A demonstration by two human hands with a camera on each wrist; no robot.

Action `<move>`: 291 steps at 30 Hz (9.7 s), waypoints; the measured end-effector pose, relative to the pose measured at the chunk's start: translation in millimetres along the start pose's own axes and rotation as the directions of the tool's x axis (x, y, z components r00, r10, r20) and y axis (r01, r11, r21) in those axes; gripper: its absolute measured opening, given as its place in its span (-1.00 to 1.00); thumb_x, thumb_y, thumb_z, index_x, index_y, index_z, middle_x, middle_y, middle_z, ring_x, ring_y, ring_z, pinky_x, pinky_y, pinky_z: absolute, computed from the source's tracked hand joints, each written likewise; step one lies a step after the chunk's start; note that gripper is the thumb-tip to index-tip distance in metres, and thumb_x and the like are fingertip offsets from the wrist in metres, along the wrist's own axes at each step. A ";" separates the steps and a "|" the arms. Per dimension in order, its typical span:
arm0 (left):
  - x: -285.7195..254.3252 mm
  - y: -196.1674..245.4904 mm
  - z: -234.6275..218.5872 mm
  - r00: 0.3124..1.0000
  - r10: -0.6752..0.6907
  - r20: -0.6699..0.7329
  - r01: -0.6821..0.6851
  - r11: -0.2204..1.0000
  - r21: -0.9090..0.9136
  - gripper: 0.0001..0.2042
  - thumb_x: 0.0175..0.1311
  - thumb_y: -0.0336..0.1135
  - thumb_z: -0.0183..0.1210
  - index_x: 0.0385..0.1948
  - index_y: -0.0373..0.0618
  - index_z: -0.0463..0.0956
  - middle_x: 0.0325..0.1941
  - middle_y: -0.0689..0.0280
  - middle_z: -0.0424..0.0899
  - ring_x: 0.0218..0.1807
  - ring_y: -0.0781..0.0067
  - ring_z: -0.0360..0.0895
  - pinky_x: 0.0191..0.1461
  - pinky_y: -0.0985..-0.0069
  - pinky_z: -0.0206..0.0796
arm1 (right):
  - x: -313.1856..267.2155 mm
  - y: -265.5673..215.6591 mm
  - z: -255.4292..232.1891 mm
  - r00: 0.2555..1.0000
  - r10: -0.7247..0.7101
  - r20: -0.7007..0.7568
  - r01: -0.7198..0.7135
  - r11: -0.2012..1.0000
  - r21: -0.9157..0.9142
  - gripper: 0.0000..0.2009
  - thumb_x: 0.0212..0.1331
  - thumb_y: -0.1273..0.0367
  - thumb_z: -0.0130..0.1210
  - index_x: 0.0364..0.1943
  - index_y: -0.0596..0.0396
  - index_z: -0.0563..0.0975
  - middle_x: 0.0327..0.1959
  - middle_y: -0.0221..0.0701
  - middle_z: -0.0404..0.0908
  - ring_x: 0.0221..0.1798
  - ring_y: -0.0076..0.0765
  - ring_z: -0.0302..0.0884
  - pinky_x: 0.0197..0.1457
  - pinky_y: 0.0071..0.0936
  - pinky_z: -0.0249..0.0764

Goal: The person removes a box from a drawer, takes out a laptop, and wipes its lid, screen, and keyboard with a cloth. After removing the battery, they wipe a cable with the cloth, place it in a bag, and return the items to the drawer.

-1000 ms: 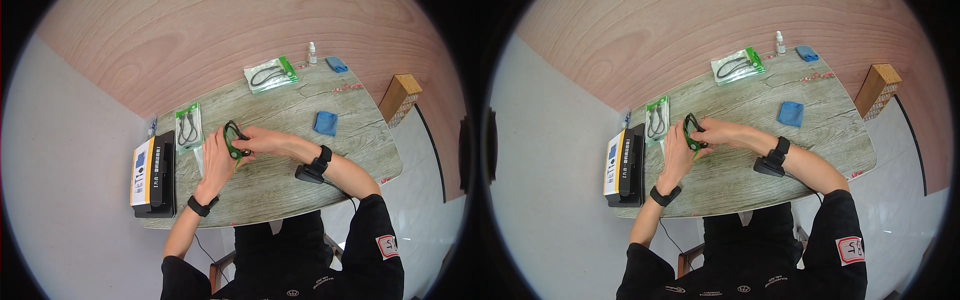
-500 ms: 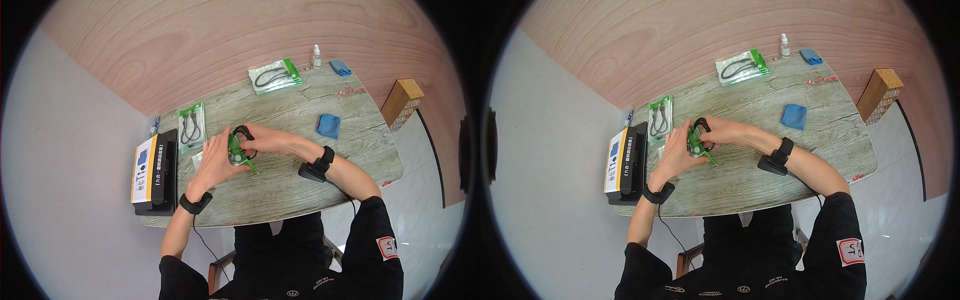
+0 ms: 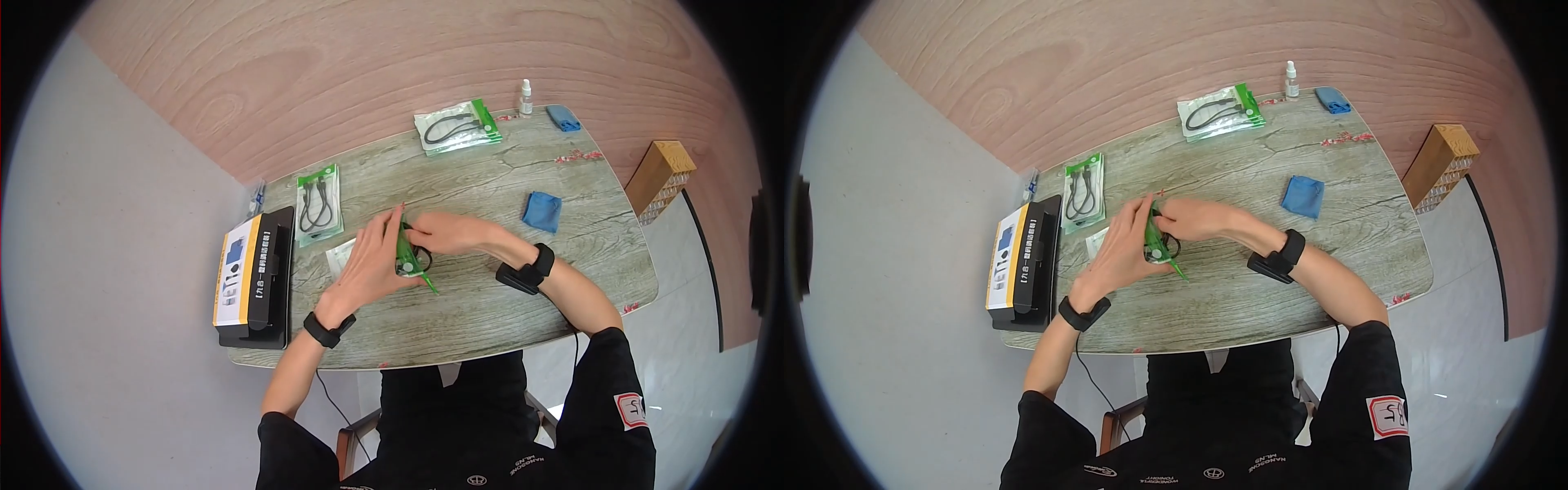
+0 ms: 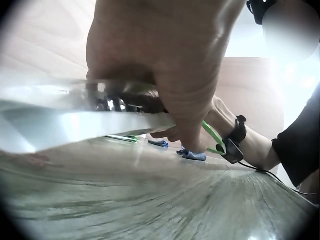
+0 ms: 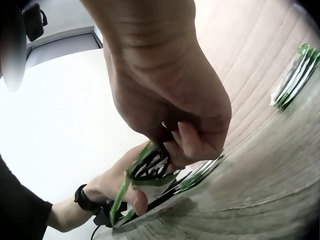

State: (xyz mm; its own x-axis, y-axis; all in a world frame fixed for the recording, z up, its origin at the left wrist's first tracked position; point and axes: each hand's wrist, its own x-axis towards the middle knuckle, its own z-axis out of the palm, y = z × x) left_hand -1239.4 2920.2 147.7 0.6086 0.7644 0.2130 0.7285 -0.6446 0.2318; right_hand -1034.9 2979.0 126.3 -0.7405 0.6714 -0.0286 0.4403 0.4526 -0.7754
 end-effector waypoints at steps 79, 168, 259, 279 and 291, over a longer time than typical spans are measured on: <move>7.8 -88.4 15.7 0.736 -0.643 0.210 0.150 -0.148 -0.978 -0.53 0.48 -0.08 0.18 0.11 -0.38 0.44 0.04 0.20 0.60 0.00 0.45 0.62 -0.05 0.38 0.56 | 29.7 10.1 -20.1 0.893 0.400 -0.205 -0.152 0.697 0.701 -0.64 0.56 0.20 -0.07 0.02 0.29 0.53 -0.12 -0.10 0.73 -0.19 -0.29 0.77 -0.13 -0.49 0.74; -30.2 -74.0 23.3 0.771 -0.539 -0.338 0.164 0.682 -0.713 -0.53 0.64 -0.06 -0.12 -0.50 -0.23 0.28 -0.59 0.46 0.20 -0.46 0.59 0.10 -0.41 0.44 0.02 | -1.0 1.9 28.5 0.856 0.432 -0.283 0.047 0.481 0.875 -0.78 0.43 0.24 0.07 -0.18 0.12 0.55 -0.22 -0.46 0.57 -0.12 -0.53 0.43 0.00 -0.46 0.34; 16.5 -24.4 -14.2 0.928 -0.121 0.351 0.363 0.497 -0.788 -0.75 0.34 -0.22 0.31 -0.14 -0.22 0.62 -0.41 0.54 0.55 -0.49 0.75 0.32 -0.44 0.66 0.14 | -55.0 16.3 -22.5 0.993 0.097 -0.073 -0.072 0.953 0.293 -0.71 0.54 0.21 -0.03 -0.27 0.14 0.50 -0.50 -0.53 0.49 -0.50 -0.62 0.28 -0.41 -0.53 0.28; 19.5 -24.6 -22.7 0.933 -0.196 0.301 0.358 0.445 -0.821 -0.79 0.38 -0.17 0.28 -0.14 -0.08 0.63 -0.30 0.51 0.68 -0.47 0.81 0.29 -0.42 0.73 0.09 | -48.5 -5.7 -18.0 0.999 0.029 -0.024 -0.033 0.978 -0.205 -0.70 0.46 0.23 0.05 -0.24 0.27 0.51 -0.50 -0.15 0.57 -0.42 -0.15 0.50 -0.29 -0.18 0.38; 43.1 -6.8 -35.3 0.927 -0.262 0.267 0.367 0.498 -0.786 -0.66 0.41 -0.03 0.25 -0.51 -0.05 0.62 -0.52 0.49 0.63 -0.61 0.82 0.12 -0.54 0.67 -0.10 | -43.7 -29.1 -24.0 0.947 -0.128 -0.296 0.103 0.990 -0.099 -0.72 0.44 0.23 0.06 -0.20 0.23 0.50 -0.52 -0.12 0.57 -0.48 -0.02 0.50 -0.35 -0.14 0.40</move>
State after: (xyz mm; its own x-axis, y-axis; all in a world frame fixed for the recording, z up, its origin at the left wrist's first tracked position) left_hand -1229.2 2957.0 188.8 0.4571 0.8818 -0.1165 0.3390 -0.0516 0.9394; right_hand -1003.2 2950.6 165.3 -0.6071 0.7513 0.2588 0.4101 0.5752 -0.7078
